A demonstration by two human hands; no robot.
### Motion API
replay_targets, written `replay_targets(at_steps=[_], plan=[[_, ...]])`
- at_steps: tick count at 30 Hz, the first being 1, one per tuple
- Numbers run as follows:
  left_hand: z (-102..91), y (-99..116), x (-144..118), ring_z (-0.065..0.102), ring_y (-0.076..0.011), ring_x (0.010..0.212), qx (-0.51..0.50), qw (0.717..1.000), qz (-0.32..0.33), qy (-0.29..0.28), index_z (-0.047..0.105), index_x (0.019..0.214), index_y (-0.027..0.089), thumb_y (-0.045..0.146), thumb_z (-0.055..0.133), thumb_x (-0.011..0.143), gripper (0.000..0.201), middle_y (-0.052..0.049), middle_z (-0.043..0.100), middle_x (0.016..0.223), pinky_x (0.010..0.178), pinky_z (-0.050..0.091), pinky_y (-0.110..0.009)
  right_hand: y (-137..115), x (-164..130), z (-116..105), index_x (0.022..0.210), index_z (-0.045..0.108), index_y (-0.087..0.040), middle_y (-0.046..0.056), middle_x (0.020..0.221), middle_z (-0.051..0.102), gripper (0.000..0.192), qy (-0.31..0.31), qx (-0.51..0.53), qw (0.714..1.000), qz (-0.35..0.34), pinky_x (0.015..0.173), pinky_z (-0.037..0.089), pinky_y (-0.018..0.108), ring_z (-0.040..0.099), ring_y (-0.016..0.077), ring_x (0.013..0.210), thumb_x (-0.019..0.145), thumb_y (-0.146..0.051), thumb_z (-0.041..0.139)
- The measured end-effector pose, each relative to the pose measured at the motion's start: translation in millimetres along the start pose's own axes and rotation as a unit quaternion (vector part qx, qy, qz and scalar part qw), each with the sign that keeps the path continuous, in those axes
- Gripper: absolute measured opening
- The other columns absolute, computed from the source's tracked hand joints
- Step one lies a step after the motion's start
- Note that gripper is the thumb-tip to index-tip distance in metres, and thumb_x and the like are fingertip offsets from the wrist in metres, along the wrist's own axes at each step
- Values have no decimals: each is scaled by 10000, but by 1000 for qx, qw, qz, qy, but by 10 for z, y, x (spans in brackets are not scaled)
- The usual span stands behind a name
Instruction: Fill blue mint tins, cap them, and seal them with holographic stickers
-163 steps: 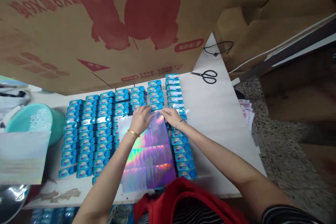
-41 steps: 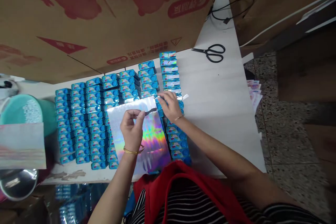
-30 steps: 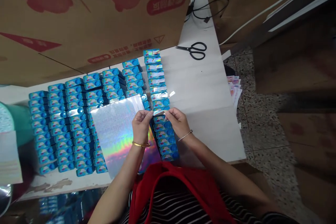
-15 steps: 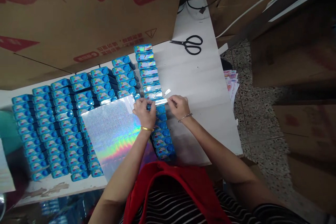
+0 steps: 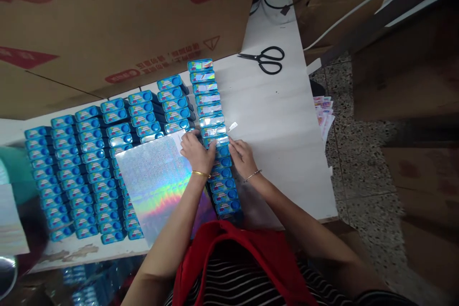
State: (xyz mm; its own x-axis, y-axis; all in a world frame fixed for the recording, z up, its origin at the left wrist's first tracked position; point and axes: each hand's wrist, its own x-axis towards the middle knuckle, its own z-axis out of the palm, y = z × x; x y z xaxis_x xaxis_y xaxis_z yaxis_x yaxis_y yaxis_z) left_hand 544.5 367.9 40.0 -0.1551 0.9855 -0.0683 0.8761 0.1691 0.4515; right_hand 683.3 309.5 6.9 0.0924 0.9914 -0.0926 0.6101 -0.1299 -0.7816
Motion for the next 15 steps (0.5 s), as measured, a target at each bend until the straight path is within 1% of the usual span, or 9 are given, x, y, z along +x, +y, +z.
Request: replay_targets(at_steps=[2,3,5,6,7,9,11,13,15], plan=[[-45,-28,-9,487,-333,1028,2,1000,12,-14,535,1041,184,459,692,727,446,-137,526,1095,813,378,-442,-4,-8,-42,1184,650,-178,76,907,638,427,-25,-68,997,-2,784,413,336,550,207,865,990,-380,328],[-90,-68,1,495,-320,1019,-5,999,26,-20,550,1017,190,439,674,753,383,-128,536,1080,813,380,-433,-27,6,-71,1185,651,-174,88,936,643,427,-25,-106,994,-3,783,405,348,542,220,878,985,-391,343],[-229,-210,62,517,-282,992,-30,997,68,-24,574,986,198,372,594,834,232,-108,567,1035,817,380,-408,-143,66,-116,1263,600,-153,130,1065,637,448,0,-166,986,-17,808,394,380,527,253,950,972,-408,373],[-317,-308,114,526,-266,983,-38,995,90,-18,585,990,198,326,541,871,180,-101,584,1017,819,378,-397,-240,107,-118,1316,554,-143,151,1153,616,469,14,-181,983,-35,839,387,399,514,271,1012,969,-408,380],[-410,-418,176,531,-257,979,-37,993,108,-7,596,1004,197,281,492,894,173,-99,599,1008,822,372,-392,-356,152,-99,1359,510,-141,164,1242,584,487,22,-188,980,-59,881,376,419,493,286,1083,969,-402,380],[-578,-647,317,528,-259,986,-4,991,130,18,624,1041,198,223,440,907,229,-105,619,1022,820,356,-396,-617,248,16,1396,464,-154,154,1381,509,488,0,-191,974,-122,970,336,452,426,301,1225,974,-383,373],[-684,-846,445,515,-276,1000,48,988,144,24,656,1044,211,219,452,898,251,-113,628,1054,813,339,-407,-845,339,220,1404,446,-153,130,1469,436,478,-51,-197,962,-181,1045,280,484,336,301,1338,976,-355,376],[-713,-983,527,508,-286,997,85,983,163,3,681,1020,228,244,478,892,240,-114,637,1066,801,326,-416,-979,410,452,1405,435,-140,113,1512,380,467,-98,-204,949,-218,1100,218,520,266,294,1401,973,-311,387],[-693,-1057,554,508,-288,997,100,977,185,-18,688,1016,244,266,482,898,239,-115,645,1082,797,317,-424,-1013,449,639,1403,434,-134,106,1531,348,457,-124,-207,943,-229,1131,169,552,240,291,1425,970,-276,391]])
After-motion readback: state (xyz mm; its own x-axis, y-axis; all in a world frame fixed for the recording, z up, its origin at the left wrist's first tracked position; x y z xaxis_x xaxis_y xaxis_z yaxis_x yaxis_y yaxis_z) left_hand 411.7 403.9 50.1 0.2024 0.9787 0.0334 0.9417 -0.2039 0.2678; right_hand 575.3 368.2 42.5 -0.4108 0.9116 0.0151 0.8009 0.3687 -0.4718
